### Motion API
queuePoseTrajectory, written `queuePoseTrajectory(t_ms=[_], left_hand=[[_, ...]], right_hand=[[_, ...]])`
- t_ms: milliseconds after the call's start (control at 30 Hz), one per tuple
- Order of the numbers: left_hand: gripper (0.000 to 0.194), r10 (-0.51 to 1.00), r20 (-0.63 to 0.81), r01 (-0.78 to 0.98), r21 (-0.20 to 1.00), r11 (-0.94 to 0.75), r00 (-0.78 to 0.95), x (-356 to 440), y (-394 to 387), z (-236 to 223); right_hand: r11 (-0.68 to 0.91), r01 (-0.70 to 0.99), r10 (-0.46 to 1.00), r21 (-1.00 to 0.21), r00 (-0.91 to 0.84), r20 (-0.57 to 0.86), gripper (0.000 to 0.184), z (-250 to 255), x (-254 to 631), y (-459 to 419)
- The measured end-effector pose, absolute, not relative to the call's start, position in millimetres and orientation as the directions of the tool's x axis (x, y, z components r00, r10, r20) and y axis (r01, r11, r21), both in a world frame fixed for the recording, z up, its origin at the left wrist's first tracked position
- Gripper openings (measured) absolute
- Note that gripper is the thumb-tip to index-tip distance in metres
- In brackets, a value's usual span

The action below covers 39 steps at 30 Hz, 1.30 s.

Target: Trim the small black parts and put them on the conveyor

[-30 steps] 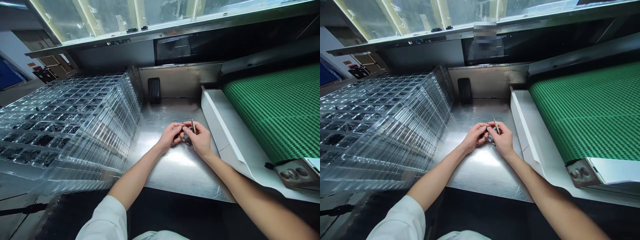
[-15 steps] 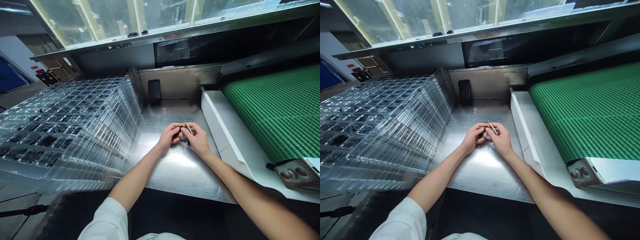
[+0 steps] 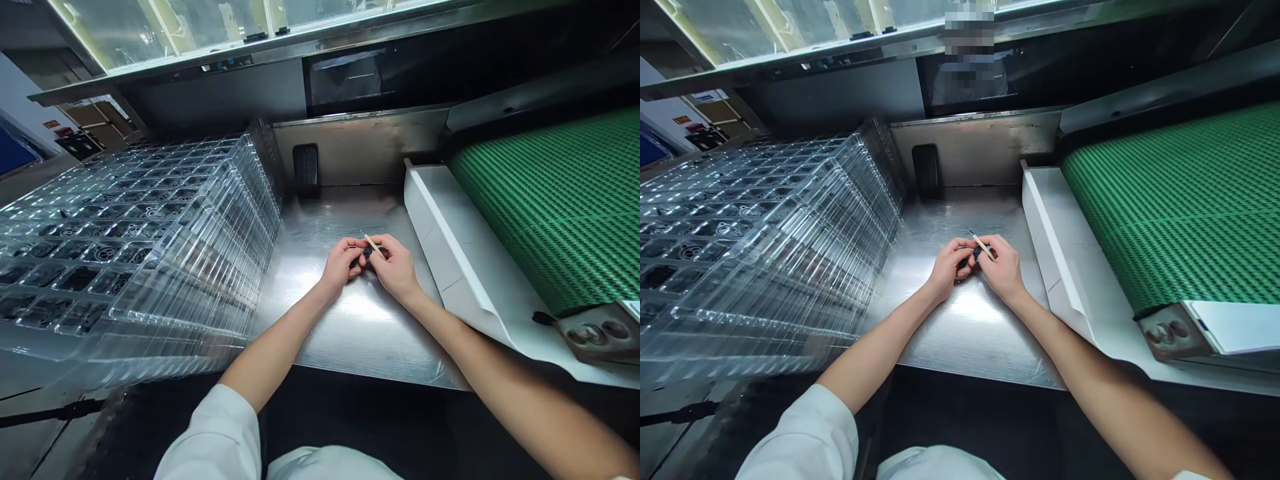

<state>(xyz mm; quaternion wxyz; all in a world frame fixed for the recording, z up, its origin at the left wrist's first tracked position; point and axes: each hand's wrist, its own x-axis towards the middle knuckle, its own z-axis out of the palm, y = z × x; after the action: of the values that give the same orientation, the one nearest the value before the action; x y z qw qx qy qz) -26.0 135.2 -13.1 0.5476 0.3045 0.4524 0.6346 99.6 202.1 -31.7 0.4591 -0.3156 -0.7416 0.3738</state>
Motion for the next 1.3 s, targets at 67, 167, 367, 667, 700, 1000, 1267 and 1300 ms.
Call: queuePoseTrajectory(t_ms=[67,167,367,667,700,1000,1267,1300], left_hand=[[0.014,0.971,-0.101,-0.424,0.906,0.0,-0.216,-25.5,134.9,-12.9],[0.024,0.971,-0.08,-0.414,0.91,-0.022,-0.225,-24.0,133.4,-12.4],[0.042,0.977,-0.038,-0.376,0.926,-0.045,-0.21,-21.8,133.0,-14.7],[0.024,0.977,-0.069,-0.374,0.928,-0.012,-0.201,-25.6,135.5,-19.4],[0.025,0.979,-0.053,-0.372,0.928,-0.024,-0.196,-26.2,134.8,-18.9],[0.04,0.994,-0.007,-0.421,0.906,-0.039,-0.107,-30.3,132.1,-14.9],[0.033,0.987,-0.048,-0.538,0.842,-0.043,-0.153,-36.4,131.2,-8.6],[0.032,0.983,-0.043,-0.548,0.834,-0.064,-0.179,-38.6,130.5,-6.3]], right_hand=[[0.531,0.138,0.807,-0.836,-0.381,0.45,0.03,-31.6,99.8,201.6],[0.536,0.151,0.808,-0.83,-0.375,0.454,0.029,-31.8,100.5,201.1],[0.516,0.111,0.817,-0.849,-0.36,0.45,0.028,-33.1,101.6,201.4],[0.393,0.035,0.845,-0.919,-0.409,0.346,0.031,-32.3,100.7,200.1],[0.389,0.029,0.846,-0.921,-0.408,0.344,0.032,-31.9,101.0,199.9],[0.328,-0.024,0.859,-0.945,-0.409,0.308,0.042,-27.7,101.5,198.0],[0.5,0.078,0.823,-0.863,-0.355,0.444,0.045,-23.5,103.8,197.9],[0.521,0.102,0.817,-0.847,-0.347,0.461,0.046,-22.6,104.7,198.2]])
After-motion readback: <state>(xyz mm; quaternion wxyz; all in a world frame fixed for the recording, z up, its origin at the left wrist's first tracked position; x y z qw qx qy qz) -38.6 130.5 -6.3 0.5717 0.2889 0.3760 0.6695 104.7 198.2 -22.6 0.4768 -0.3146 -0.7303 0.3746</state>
